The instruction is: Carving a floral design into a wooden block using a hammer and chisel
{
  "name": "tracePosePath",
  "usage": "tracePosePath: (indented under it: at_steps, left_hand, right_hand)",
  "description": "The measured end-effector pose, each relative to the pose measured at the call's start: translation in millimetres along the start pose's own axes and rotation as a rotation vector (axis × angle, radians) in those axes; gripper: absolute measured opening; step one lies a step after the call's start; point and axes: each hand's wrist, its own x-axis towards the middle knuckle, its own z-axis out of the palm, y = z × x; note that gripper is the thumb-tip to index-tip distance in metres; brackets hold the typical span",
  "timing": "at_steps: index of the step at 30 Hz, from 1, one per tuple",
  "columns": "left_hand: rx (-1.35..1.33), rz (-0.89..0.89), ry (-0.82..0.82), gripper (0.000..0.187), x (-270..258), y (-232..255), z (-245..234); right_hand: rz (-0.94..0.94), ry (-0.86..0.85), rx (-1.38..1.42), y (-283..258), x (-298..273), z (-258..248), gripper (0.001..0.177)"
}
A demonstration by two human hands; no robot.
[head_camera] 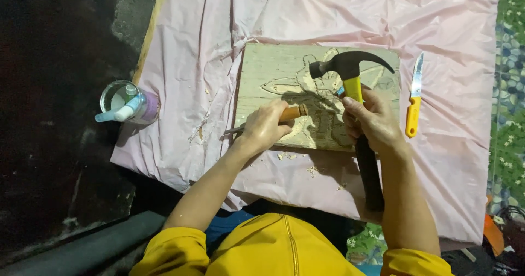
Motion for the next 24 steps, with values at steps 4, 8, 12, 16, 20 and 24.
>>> tracePosePath:
  at_steps: [4, 8, 12, 16, 20, 24]
  left_hand:
    - [0.01, 0.019, -0.058, 0.054, -15, 0, -10]
    - [0.028, -0.012, -0.122, 0.056, -37, -5, -22]
    - [0.019, -0.054, -0.086, 0.046, -42, -15, -31]
    - [-0.053, -0.031, -0.018, 0.043, -33, -15, -16]
    - [0.003, -0.018, -0.033, 0.049, -31, -12, -11]
    - [-0.065, -0.016, -0.017, 0.041, -20, -31, 5]
  right_hand:
    - [0.003, 0.003, -0.015, -1, -1, 1, 0.026]
    - [-0.004, 0.015, -0.02, -3, -3, 2, 0.027]
    - [-0.012, 0.017, -0.058, -5, -2, 3, 0.027]
    - [-0.007, 0.028, -0.071, -2, -3, 4, 0.027]
    - [-0.001, 0.019, -0.064, 3, 0, 4, 0.027]
    - [0.004, 0.02, -0.067, 4, 0, -1, 0.03]
